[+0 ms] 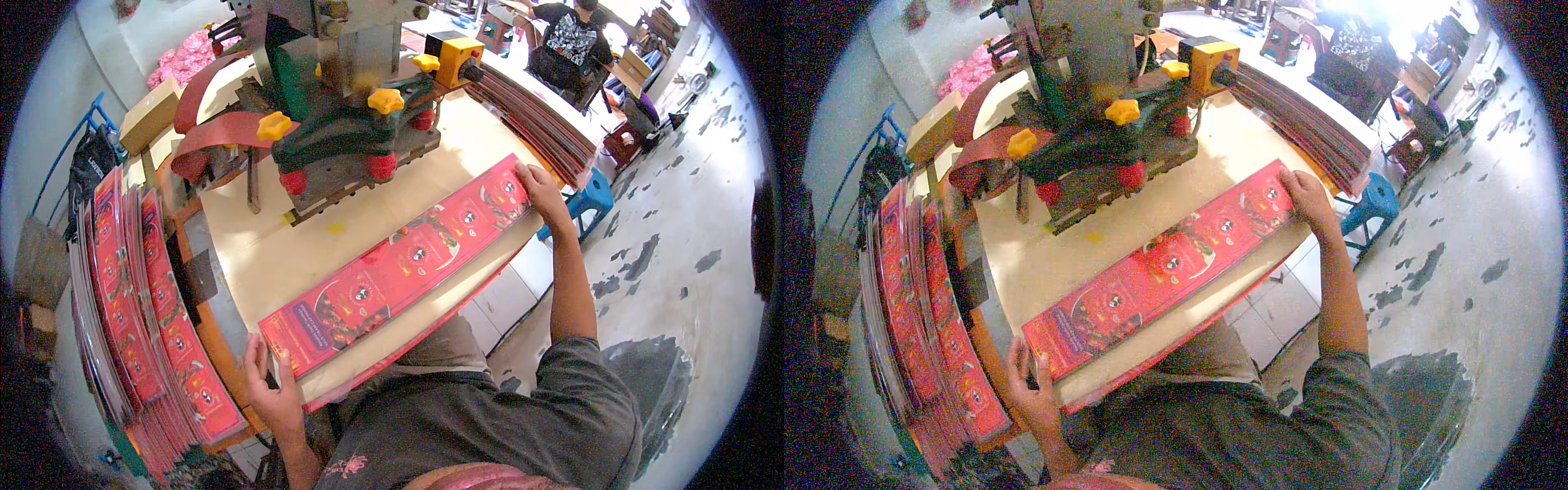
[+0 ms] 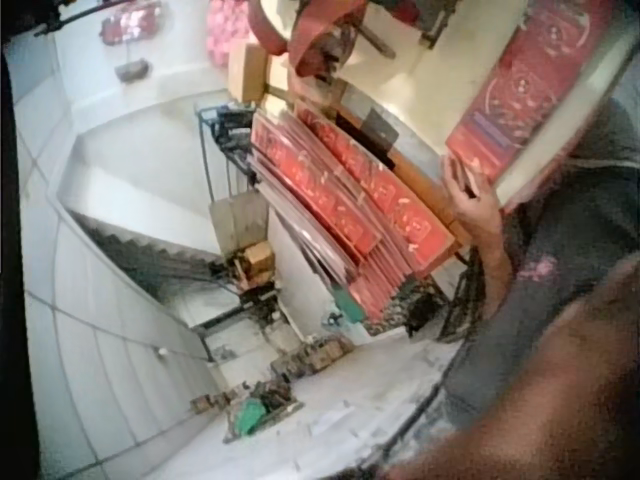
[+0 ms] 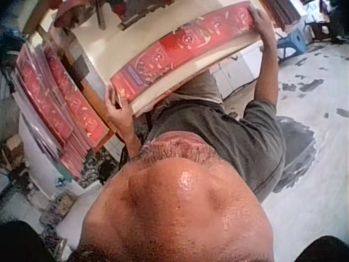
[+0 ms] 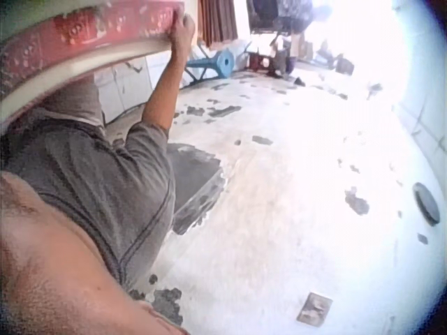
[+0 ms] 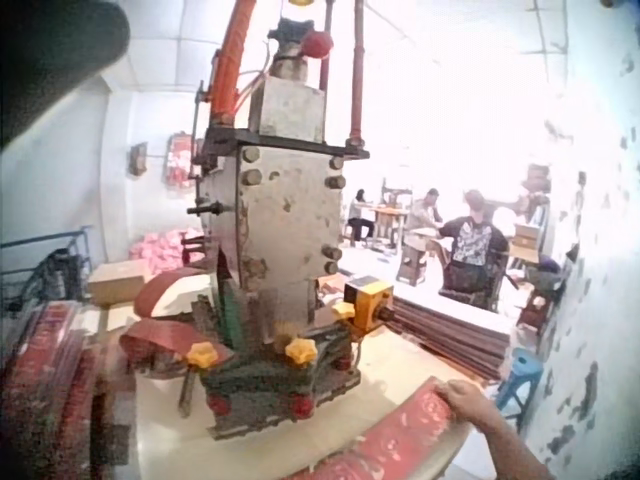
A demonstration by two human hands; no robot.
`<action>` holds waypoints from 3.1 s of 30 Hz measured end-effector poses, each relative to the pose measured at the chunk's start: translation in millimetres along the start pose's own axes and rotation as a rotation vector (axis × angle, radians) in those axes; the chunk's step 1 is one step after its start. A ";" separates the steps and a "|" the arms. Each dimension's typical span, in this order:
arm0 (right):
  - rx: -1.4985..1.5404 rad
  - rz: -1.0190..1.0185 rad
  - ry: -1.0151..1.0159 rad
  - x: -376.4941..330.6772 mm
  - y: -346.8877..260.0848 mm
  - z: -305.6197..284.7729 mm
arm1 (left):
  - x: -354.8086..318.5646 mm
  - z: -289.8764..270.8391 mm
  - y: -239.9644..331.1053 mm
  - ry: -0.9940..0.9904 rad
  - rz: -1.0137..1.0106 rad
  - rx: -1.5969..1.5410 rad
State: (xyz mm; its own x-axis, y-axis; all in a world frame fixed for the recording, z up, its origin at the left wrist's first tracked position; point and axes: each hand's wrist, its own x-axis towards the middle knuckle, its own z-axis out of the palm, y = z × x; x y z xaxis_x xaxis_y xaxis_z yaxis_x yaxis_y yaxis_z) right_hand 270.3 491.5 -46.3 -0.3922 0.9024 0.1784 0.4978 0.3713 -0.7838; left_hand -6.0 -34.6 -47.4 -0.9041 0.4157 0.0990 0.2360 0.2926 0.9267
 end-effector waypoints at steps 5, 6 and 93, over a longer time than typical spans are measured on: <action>0.323 -0.136 0.060 -2.4 4.2 7.9 | 4.5 3.9 0.6 0.223 0.258 0.120; 0.323 -0.139 0.061 -7.2 -4.0 8.5 | 4.6 4.3 5.8 0.225 0.259 0.118; 0.843 -0.262 0.131 -8.9 10.7 27.3 | 43.9 21.5 28.2 0.213 0.005 -0.497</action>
State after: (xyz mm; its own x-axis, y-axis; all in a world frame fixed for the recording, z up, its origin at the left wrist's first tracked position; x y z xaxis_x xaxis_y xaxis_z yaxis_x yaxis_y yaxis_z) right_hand 257.9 481.4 -72.5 -0.2965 0.8481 0.4392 -0.3501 0.3314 -0.8762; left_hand -31.3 10.4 -24.7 -0.9679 0.2167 0.1274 0.0904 -0.1727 0.9808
